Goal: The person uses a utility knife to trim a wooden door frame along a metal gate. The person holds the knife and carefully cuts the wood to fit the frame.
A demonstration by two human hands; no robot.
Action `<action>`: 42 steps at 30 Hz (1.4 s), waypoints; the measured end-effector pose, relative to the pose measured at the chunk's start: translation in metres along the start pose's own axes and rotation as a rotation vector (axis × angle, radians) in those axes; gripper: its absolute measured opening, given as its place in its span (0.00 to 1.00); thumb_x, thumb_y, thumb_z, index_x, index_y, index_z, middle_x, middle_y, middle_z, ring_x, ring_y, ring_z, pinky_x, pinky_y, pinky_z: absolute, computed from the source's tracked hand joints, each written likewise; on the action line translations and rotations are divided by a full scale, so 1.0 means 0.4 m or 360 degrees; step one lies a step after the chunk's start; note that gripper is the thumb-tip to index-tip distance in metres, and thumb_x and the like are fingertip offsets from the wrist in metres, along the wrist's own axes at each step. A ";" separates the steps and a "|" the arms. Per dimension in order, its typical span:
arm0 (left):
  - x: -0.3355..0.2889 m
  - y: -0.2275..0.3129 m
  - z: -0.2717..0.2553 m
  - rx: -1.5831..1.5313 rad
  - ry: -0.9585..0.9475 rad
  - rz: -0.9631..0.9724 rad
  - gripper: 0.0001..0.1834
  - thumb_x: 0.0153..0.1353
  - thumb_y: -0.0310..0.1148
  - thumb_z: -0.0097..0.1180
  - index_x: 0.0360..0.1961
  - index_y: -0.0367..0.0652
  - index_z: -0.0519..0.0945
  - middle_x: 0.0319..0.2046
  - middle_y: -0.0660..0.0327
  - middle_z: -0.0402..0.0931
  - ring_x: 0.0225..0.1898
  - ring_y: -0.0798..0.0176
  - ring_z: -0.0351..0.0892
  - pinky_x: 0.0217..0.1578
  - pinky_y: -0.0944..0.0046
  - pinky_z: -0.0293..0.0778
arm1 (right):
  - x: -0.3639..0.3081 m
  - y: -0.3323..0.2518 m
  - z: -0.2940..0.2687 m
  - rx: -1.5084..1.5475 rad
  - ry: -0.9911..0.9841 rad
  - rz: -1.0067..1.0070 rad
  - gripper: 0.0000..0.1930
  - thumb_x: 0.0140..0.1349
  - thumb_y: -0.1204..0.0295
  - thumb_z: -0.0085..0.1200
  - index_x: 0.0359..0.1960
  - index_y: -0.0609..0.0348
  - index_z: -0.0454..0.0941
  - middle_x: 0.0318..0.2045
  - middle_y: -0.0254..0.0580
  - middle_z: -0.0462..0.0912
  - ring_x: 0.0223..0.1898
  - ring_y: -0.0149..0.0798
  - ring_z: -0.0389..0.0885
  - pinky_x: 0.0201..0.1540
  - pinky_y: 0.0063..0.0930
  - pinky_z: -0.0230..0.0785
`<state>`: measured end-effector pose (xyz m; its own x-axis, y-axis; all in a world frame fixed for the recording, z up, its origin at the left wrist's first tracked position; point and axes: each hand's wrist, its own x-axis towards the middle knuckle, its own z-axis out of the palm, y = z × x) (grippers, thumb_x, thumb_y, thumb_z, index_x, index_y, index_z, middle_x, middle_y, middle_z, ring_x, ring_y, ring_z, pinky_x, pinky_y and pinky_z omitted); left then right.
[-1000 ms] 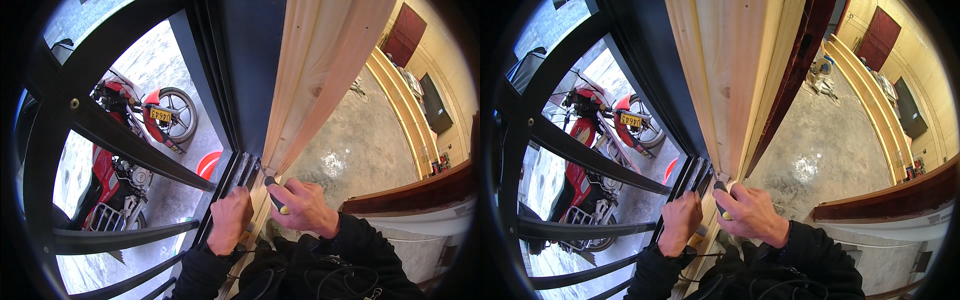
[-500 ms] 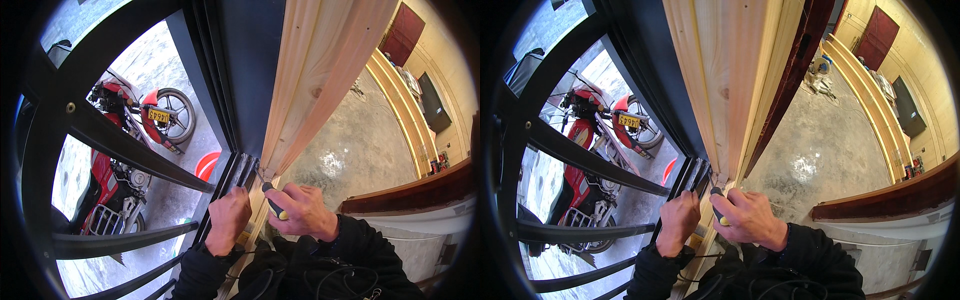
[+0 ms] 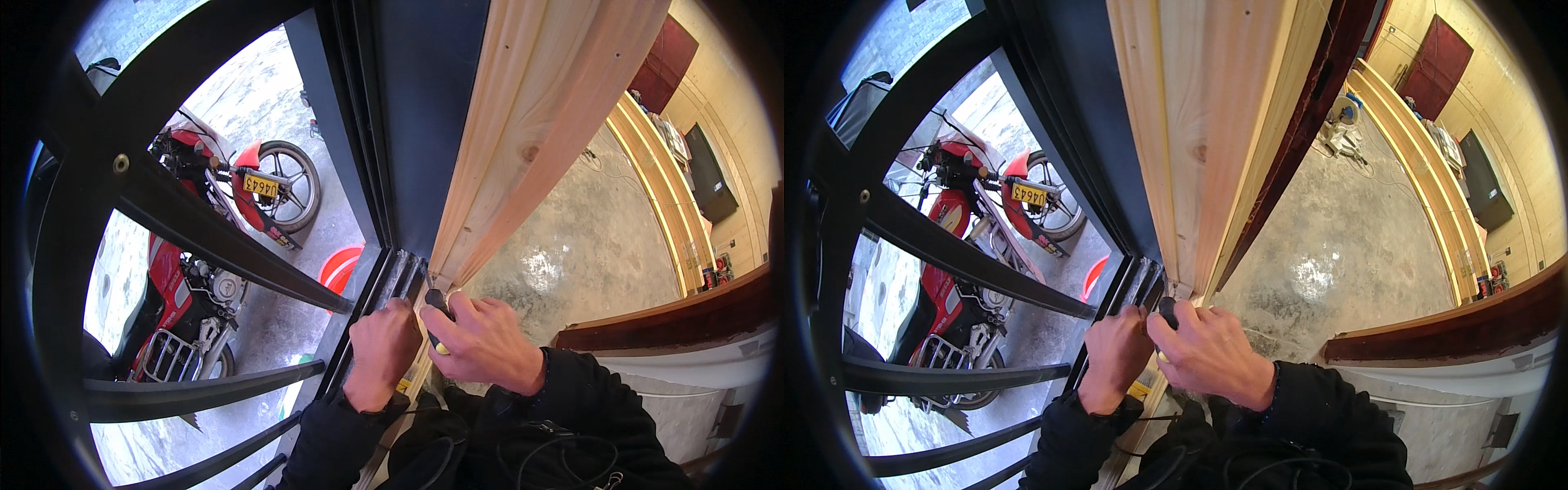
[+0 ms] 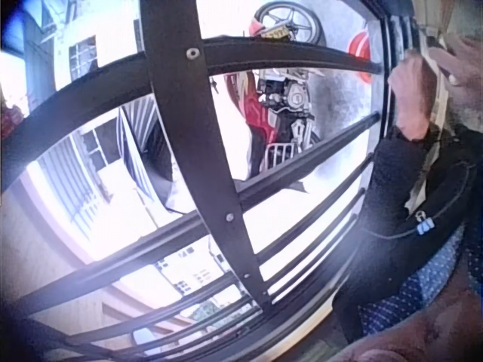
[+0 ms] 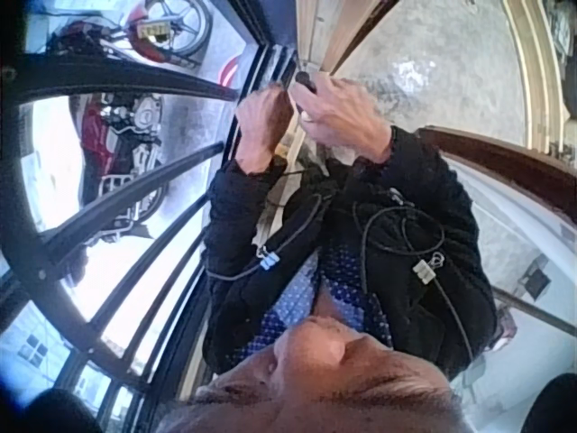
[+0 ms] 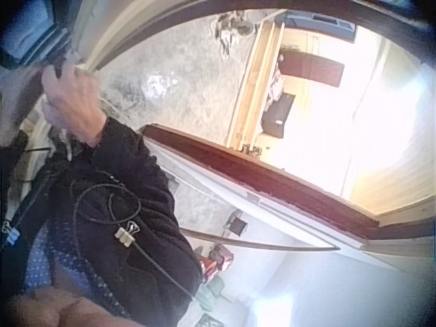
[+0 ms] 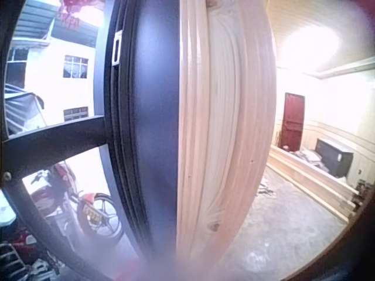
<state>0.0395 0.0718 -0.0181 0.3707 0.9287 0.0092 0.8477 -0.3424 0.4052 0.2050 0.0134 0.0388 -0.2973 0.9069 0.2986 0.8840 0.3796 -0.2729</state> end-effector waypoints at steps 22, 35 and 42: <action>-0.054 -0.047 -0.033 -0.0224 -0.0043 0.0116 0.16 0.71 0.39 0.52 0.27 0.42 0.78 0.19 0.43 0.79 0.24 0.36 0.82 0.26 0.38 0.76 | -0.047 -0.005 -0.076 0.0179 0.0160 0.0132 0.21 0.47 0.63 0.71 0.43 0.51 0.81 0.27 0.36 0.75 0.23 0.41 0.81 0.27 0.32 0.73; -0.039 -0.025 -0.049 0.0034 -0.0007 -0.0014 0.14 0.68 0.37 0.53 0.28 0.41 0.81 0.20 0.43 0.81 0.24 0.36 0.84 0.28 0.40 0.79 | -0.013 0.012 -0.045 0.0211 0.0194 0.0093 0.20 0.50 0.64 0.70 0.45 0.51 0.82 0.28 0.38 0.77 0.24 0.43 0.82 0.26 0.34 0.72; 0.019 0.005 -0.031 -0.0060 0.0024 0.0047 0.12 0.67 0.35 0.53 0.29 0.40 0.81 0.19 0.43 0.80 0.24 0.37 0.85 0.27 0.40 0.79 | 0.008 0.021 -0.008 0.0116 0.0108 0.0048 0.20 0.50 0.63 0.70 0.45 0.51 0.81 0.28 0.41 0.76 0.23 0.46 0.82 0.26 0.37 0.72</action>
<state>0.0392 0.0798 -0.0061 0.3894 0.9204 0.0357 0.8215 -0.3645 0.4385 0.2126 0.0187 0.0405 -0.2433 0.9046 0.3500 0.8630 0.3666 -0.3477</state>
